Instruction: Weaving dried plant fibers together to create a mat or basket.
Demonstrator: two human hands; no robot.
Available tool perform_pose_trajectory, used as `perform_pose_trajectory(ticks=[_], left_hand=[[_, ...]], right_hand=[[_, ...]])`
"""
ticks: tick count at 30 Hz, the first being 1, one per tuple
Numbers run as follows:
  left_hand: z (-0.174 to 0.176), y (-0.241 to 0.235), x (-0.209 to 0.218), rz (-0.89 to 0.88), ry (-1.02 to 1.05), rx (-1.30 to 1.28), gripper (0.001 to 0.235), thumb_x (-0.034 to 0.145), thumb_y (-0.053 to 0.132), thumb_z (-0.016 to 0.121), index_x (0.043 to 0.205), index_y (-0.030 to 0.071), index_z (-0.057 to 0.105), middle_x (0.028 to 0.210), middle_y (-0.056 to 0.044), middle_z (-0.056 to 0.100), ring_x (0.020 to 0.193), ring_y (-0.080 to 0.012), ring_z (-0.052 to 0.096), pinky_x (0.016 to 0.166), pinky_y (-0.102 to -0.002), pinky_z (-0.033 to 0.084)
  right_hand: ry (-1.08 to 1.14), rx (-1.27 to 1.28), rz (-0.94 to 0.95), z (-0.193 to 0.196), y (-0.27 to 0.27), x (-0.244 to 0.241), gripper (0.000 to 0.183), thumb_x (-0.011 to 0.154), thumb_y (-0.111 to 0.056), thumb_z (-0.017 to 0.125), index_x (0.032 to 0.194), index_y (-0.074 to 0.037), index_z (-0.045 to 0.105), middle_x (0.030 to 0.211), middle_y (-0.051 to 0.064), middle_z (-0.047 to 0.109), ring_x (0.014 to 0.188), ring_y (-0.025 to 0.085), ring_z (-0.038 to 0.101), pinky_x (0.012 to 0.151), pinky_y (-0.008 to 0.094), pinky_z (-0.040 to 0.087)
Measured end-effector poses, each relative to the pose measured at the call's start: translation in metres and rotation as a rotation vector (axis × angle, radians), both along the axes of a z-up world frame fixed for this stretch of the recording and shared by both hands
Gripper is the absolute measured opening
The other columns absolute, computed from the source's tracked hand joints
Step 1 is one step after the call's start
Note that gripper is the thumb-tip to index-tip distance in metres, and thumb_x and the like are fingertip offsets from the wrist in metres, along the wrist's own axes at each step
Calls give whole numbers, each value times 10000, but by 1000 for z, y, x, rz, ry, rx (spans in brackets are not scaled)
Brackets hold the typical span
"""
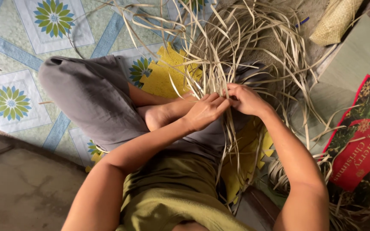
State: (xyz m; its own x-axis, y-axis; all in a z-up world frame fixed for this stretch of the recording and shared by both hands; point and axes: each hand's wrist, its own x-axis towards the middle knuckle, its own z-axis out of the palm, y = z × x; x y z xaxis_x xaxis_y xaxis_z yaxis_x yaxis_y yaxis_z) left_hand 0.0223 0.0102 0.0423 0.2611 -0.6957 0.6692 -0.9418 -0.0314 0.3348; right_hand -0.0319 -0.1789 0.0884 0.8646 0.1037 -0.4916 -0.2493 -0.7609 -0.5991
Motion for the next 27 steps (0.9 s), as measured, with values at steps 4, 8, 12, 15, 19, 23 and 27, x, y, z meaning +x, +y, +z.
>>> perform_pose_trajectory(ticks=[4,8,12,15,19,23,27], left_hand=[[8,4,-3,47,-42,4,156,1042,142,486,1136,102,603,839,-35,560,807,-228,565,658,-294,464],[0,7,-2,28,-104,-20,165,1052,144,493,1163,117,613,915,-55,577,817,-245,543,656,-312,429],[-12,9,3,-34,-130,-130,185,1089,151,449,1112,104,627,891,-60,569,803,-242,541,666,-309,423],[-15,11,7,-118,-109,-183,213,1101,154,436,1083,97,640,869,-48,565,815,-230,560,690,-297,438],[-32,14,10,-218,-113,-194,242,1104,167,436,1013,120,656,869,-30,565,838,-223,576,727,-294,457],[-20,10,11,-245,-97,-203,209,1064,145,516,880,114,610,845,-59,518,839,-262,548,714,-327,446],[-29,7,11,-254,-72,-187,170,1044,134,541,884,111,595,884,-62,505,851,-266,536,715,-347,425]], right_hand=[[92,-24,-4,-15,-9,-3,115,849,-174,680,856,-69,727,1061,81,698,1044,417,656,846,521,534],[110,-12,-8,-22,-11,-4,108,910,-202,667,885,-117,728,1052,74,688,1086,400,649,881,512,533],[91,10,-7,-18,-10,-4,102,907,-128,654,921,-74,740,1075,96,684,1099,415,639,895,525,526],[74,18,0,-20,-12,-7,119,907,-155,665,936,-58,728,1077,104,685,1067,414,644,880,521,527],[69,-19,17,-3,-6,2,128,915,-157,666,914,-45,729,1046,87,689,985,369,661,850,492,533],[59,-19,13,-10,-7,1,152,933,-184,665,901,-57,742,1045,59,710,942,343,668,834,479,538],[80,3,-24,-7,-6,1,172,945,-223,675,917,-73,754,1068,35,713,889,311,656,803,458,537]])
